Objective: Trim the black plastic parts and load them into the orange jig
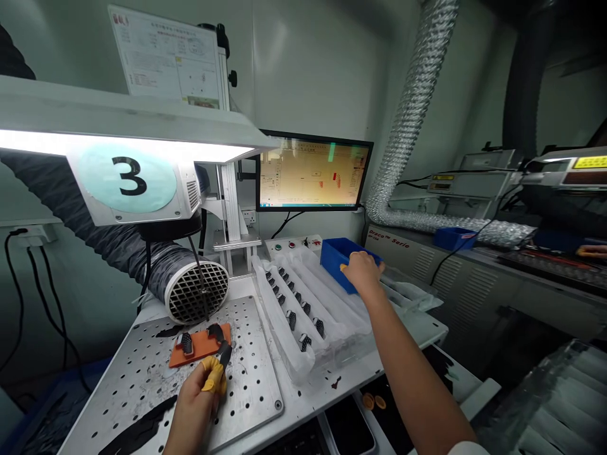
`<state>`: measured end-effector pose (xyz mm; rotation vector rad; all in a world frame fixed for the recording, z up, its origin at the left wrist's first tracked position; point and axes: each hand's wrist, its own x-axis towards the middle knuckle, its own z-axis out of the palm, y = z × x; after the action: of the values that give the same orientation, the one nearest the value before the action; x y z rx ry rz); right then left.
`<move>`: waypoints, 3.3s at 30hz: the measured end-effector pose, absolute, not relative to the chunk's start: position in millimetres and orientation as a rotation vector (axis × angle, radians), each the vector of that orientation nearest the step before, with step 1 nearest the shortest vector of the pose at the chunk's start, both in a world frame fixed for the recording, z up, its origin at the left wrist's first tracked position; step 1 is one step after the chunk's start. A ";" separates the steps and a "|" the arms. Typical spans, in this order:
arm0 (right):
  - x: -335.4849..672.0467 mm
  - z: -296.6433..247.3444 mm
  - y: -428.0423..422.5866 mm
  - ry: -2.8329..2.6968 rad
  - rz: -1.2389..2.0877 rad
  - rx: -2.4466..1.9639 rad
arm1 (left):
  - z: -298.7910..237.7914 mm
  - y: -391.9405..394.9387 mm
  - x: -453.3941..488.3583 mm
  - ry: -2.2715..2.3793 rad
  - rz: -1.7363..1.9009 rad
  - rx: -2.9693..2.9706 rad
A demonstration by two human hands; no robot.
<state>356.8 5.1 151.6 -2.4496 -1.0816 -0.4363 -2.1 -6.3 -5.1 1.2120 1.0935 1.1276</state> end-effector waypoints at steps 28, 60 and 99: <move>136.0 5.1 -0.1 -1.233 1.308 -1.076 | 0.3 -3.0 3.8 1.053 1.210 1.386; 137.6 12.6 -4.2 -1.349 1.255 -1.140 | 8.9 -8.4 4.6 1.053 1.095 1.463; 136.7 13.4 -5.0 -1.300 1.328 -1.052 | 11.5 -6.0 3.7 0.956 1.208 1.041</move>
<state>136.7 -5.0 13.4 -1.0525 -1.3005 1.3280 3.7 -6.0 11.5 1.0411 0.9558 1.2078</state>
